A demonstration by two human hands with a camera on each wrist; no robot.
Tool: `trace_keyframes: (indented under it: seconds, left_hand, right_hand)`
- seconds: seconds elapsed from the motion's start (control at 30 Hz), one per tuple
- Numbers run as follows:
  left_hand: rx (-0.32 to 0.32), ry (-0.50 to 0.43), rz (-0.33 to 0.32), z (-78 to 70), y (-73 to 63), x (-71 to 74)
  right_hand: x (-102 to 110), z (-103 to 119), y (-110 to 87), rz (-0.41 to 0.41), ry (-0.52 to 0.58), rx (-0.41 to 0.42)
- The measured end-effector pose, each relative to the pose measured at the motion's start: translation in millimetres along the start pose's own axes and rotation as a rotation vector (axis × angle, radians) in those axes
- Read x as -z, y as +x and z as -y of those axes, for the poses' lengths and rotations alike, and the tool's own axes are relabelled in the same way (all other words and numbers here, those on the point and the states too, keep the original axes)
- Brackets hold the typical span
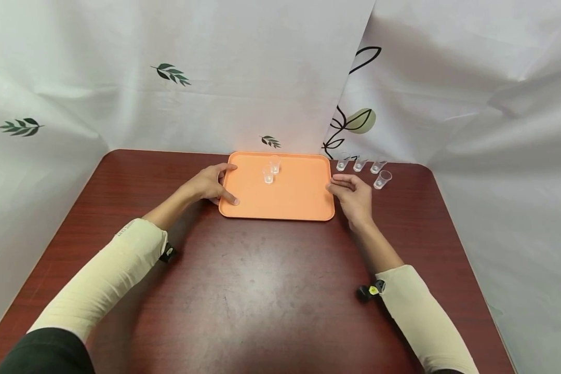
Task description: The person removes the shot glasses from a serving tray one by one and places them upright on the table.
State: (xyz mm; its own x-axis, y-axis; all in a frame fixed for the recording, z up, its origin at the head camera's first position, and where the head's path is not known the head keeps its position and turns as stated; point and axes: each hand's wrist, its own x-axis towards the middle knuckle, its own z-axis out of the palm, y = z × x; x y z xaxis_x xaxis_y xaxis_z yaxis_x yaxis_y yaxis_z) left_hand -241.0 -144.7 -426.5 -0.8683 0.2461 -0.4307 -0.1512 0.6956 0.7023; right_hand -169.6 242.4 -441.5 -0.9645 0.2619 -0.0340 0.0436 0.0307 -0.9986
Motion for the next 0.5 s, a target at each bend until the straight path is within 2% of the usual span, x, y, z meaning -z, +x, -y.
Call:
trace_keyframes:
  seconds: [0.23, 0.5]
  left_hand:
    - [-0.015, 0.029, -0.005, 1.6, 1.9, 0.9]
    - [0.005, 0.034, -0.016, 1.1, 3.1, 0.0]
  right_hand:
    - [-25.5, -2.0, -2.7, 0.067, -0.027, -0.007]
    - [-55.5, -3.3, -5.7, 0.165, -0.083, -0.044]
